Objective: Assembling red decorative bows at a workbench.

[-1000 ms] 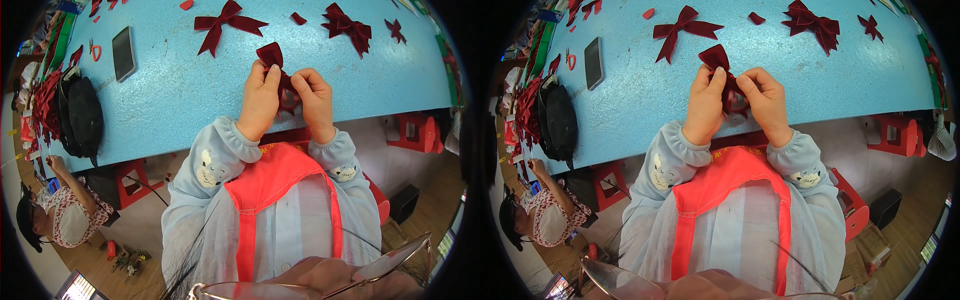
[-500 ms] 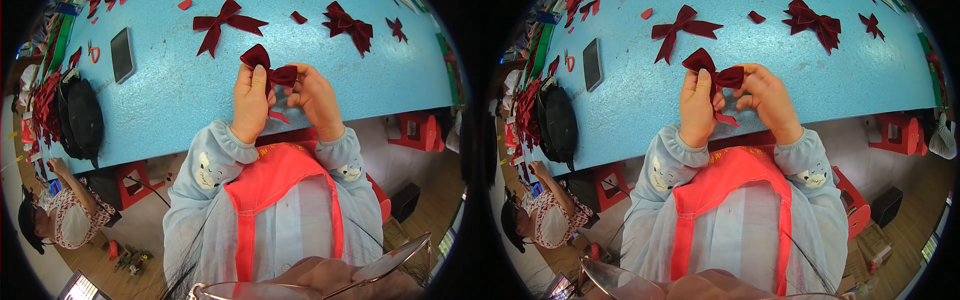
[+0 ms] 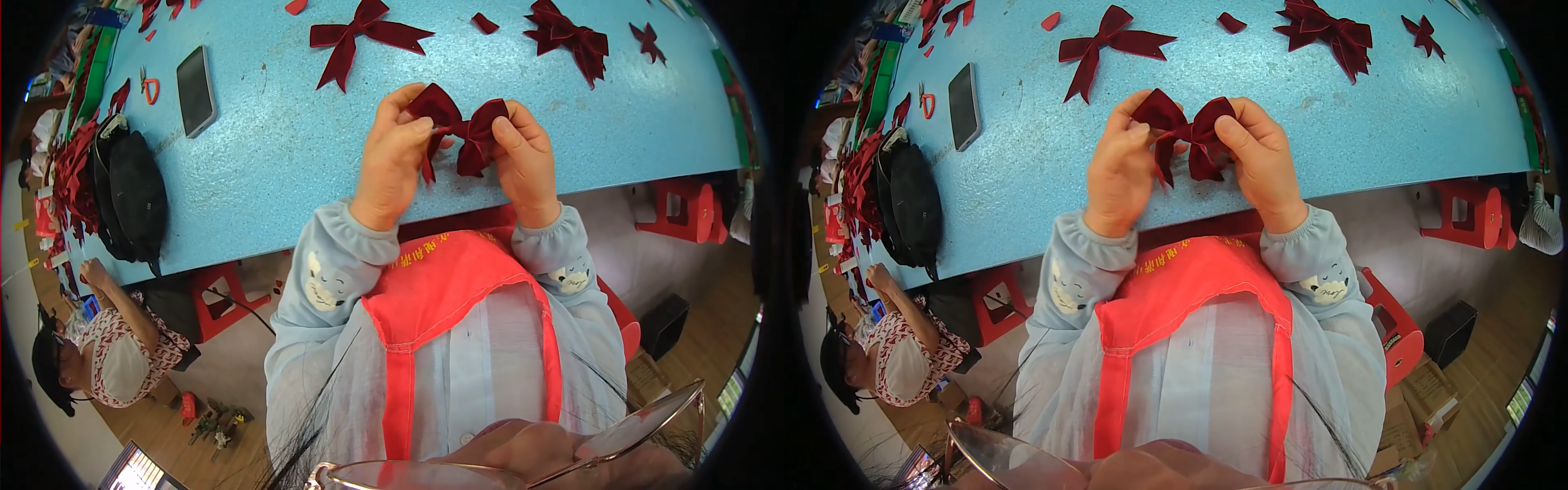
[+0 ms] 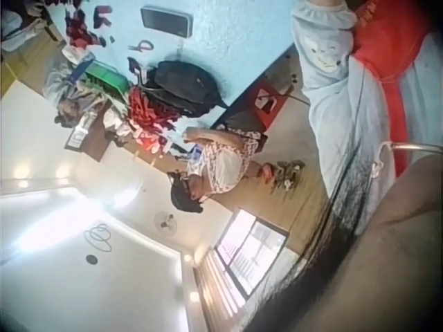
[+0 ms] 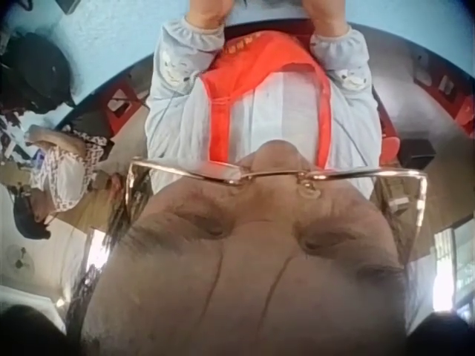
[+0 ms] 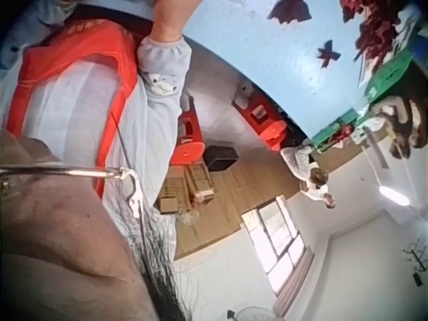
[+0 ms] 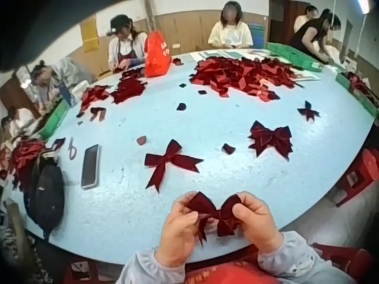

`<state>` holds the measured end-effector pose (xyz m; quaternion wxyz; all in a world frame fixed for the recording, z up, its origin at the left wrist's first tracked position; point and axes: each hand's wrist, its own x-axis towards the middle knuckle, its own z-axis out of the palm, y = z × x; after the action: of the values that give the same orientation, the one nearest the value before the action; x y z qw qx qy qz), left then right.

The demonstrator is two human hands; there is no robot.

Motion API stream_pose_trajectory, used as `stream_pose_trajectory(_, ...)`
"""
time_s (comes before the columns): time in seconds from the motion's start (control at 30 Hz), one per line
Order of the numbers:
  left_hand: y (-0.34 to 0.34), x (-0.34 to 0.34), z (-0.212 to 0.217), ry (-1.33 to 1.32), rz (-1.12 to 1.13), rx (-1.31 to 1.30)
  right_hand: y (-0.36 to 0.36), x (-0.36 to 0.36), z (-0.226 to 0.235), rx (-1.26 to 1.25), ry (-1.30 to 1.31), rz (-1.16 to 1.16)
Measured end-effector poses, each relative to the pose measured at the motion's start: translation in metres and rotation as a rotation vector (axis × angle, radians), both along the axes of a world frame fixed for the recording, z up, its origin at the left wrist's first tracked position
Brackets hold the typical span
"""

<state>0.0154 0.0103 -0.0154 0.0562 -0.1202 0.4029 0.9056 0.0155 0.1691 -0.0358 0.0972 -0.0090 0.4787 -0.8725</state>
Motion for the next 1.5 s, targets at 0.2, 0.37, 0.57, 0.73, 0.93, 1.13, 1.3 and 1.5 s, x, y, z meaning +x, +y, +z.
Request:
stream_pose_trajectory(0.2,-0.023,-0.012,0.015,0.094,-0.485,-0.456,0.003,-0.003,0.004,0.345,0.162,0.035)
stream_pose_trajectory(0.37,-0.016,-0.012,0.021,0.083,-0.56,-0.504,-0.002,-0.002,0.004,0.427,0.222,-0.044)
stream_pose_trajectory(0.57,-0.006,-0.013,0.004,0.006,-0.483,-0.266,-0.001,0.0,0.0,0.263,0.064,-0.056)
stream_pose_trajectory(0.73,0.005,-0.012,-0.003,-0.034,-0.466,-0.086,-0.005,0.001,0.003,0.086,-0.065,-0.133)
stream_pose_trajectory(0.93,0.003,-0.013,-0.019,0.012,-0.416,-0.07,-0.001,-0.005,-0.002,0.081,-0.128,-0.083)
stream_pose_trajectory(1.13,-0.005,-0.006,-0.009,-0.071,-0.277,-0.227,-0.005,-0.003,0.007,0.543,0.065,-0.002)
stream_pose_trajectory(1.3,-0.031,0.017,-0.007,0.313,0.113,-1.026,0.004,0.007,0.016,0.832,0.127,0.025)
stream_pose_trajectory(1.5,-0.06,0.024,-0.01,0.847,-0.084,-1.753,0.01,0.001,0.02,1.397,0.83,0.048)
